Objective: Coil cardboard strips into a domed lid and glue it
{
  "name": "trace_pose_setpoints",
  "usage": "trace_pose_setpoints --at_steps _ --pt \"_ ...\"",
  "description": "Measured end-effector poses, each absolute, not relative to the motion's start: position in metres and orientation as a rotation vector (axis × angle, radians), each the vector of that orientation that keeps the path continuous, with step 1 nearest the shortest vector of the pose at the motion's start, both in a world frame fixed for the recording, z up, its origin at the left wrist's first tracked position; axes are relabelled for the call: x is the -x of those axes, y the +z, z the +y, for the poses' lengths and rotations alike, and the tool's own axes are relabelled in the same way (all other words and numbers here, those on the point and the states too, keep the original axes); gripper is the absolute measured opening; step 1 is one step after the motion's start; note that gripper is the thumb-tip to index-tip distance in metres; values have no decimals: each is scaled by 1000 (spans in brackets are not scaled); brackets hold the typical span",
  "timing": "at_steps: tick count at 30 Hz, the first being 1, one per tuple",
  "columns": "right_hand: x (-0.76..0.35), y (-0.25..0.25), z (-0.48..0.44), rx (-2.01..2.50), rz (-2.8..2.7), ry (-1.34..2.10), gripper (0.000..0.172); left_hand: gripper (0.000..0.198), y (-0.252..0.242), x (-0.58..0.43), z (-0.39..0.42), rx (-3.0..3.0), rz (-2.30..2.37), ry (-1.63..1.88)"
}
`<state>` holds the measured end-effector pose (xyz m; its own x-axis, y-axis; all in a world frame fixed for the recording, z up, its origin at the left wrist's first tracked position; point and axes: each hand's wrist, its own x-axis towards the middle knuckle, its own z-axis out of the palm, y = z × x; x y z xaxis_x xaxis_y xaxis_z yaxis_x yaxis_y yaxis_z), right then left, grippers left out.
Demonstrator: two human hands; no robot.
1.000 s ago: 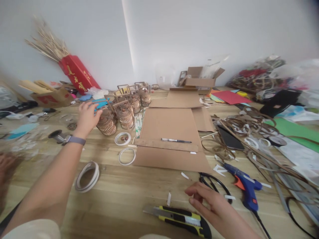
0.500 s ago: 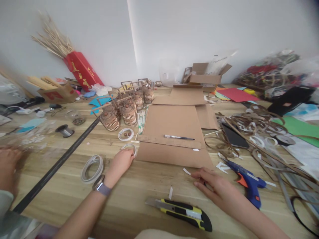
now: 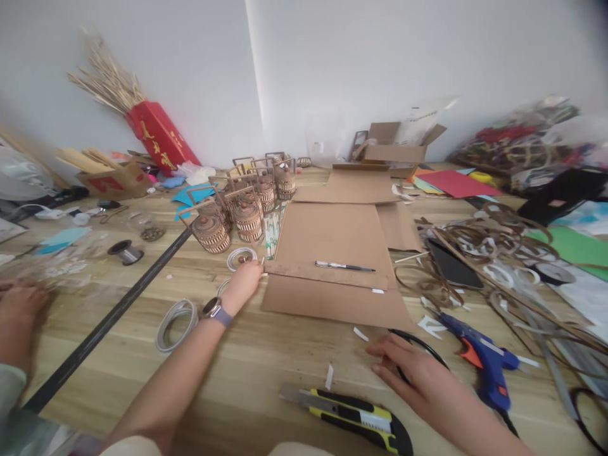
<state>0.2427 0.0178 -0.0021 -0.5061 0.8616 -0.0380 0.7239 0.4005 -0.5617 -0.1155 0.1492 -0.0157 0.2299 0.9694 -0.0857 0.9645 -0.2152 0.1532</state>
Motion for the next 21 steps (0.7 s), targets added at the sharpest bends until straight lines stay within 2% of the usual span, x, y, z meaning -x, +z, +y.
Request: trace_pose_setpoints --at_steps 7,21 --pt "-251 -9 12 1378 -2366 753 24 34 -3 120 147 -2130 2006 -196" --pt "-244 1 7 1404 -2291 854 27 35 -4 96 192 -2056 2253 -158"
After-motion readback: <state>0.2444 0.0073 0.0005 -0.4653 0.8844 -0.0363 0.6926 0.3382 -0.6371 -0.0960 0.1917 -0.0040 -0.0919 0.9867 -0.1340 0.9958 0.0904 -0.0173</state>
